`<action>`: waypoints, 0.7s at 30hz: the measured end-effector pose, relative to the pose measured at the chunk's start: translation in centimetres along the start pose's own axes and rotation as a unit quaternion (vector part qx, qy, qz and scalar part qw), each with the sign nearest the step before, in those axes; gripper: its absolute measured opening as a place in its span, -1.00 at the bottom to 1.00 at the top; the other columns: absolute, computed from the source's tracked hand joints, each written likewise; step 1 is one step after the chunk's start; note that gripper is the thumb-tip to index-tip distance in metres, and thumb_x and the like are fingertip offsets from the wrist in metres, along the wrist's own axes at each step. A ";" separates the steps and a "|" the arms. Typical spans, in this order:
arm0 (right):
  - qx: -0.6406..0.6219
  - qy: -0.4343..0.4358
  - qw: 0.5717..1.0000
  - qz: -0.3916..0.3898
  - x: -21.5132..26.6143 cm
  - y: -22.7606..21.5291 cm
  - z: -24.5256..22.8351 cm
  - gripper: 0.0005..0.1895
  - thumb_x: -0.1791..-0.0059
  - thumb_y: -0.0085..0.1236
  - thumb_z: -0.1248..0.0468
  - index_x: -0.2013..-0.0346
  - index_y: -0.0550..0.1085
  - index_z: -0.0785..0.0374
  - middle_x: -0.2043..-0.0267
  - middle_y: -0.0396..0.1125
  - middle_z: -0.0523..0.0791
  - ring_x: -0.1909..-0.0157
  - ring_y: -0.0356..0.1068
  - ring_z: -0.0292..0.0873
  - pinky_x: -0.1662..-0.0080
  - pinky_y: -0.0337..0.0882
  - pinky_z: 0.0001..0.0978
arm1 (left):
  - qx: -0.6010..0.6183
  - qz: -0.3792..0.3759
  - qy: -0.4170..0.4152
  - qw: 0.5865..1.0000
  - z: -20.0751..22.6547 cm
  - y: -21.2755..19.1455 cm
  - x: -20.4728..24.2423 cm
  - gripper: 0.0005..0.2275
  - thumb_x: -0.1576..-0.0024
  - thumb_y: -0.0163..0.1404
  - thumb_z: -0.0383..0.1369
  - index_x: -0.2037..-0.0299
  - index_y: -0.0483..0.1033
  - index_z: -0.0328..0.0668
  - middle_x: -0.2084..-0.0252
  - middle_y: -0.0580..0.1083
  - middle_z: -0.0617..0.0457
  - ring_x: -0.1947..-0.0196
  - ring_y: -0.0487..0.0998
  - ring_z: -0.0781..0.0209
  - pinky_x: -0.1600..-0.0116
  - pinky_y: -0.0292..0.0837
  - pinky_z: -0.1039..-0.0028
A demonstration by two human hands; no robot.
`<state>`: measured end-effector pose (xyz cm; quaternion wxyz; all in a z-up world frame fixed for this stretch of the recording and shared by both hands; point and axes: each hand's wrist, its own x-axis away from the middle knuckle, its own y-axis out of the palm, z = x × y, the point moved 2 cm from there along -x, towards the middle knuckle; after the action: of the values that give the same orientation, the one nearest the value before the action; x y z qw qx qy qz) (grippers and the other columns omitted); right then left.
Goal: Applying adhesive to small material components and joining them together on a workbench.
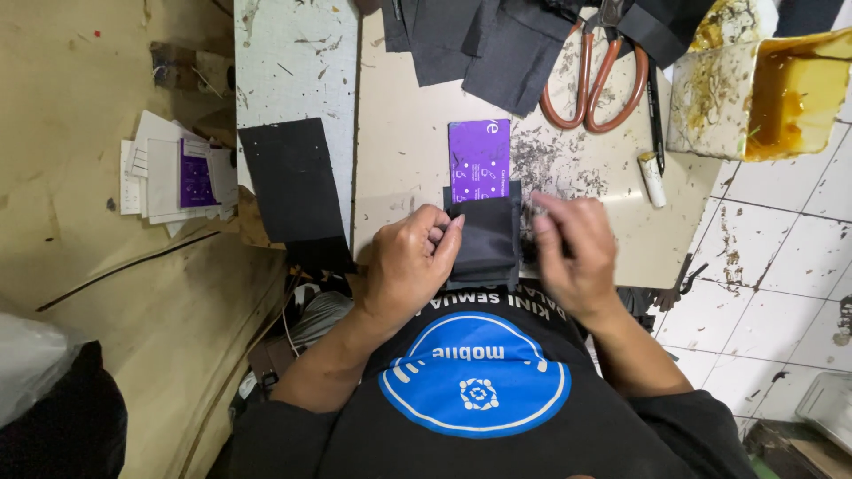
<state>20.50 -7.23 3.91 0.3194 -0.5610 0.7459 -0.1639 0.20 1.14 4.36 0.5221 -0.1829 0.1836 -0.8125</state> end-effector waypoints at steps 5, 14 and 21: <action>0.056 -0.030 0.997 0.046 0.9 -2.0 2.2 -0.76 -0.13 0.06 0.44 -0.07 0.56 0.40 0.22 0.34 -0.04 0.19 0.22 -0.07 0.09 0.27 -0.20 | -0.002 -0.006 -0.003 1.000 -0.2 0.1 0.0 -0.85 -0.14 0.16 -0.39 0.43 0.53 -0.28 0.63 0.53 -0.07 0.69 0.58 0.09 0.67 0.35 0.44; 0.145 -0.127 0.981 -0.032 0.6 0.8 -1.1 -0.66 -0.07 0.03 0.37 -0.11 0.59 0.19 -0.05 0.45 -0.09 0.02 0.30 -0.05 -0.08 0.33 -0.26 | 0.007 -0.005 -0.010 1.000 -0.1 0.0 0.0 -0.85 -0.15 0.14 -0.39 0.43 0.52 -0.27 0.63 0.52 -0.06 0.71 0.57 0.12 0.67 0.34 0.46; 0.200 -0.149 0.967 -0.044 0.0 1.5 -1.6 -0.64 -0.12 -0.10 0.28 -0.10 0.60 0.11 -0.06 0.46 -0.16 0.11 0.29 -0.08 -0.03 0.33 -0.27 | 0.013 0.004 -0.010 1.000 0.2 -0.1 0.0 -0.86 -0.14 0.14 -0.41 0.42 0.53 -0.30 0.63 0.52 -0.11 0.70 0.58 0.09 0.67 0.35 0.45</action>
<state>18.38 -6.91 4.24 0.5255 -0.5362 0.6162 -0.2380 0.25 1.11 4.58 0.5296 -0.1834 0.1683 -0.8109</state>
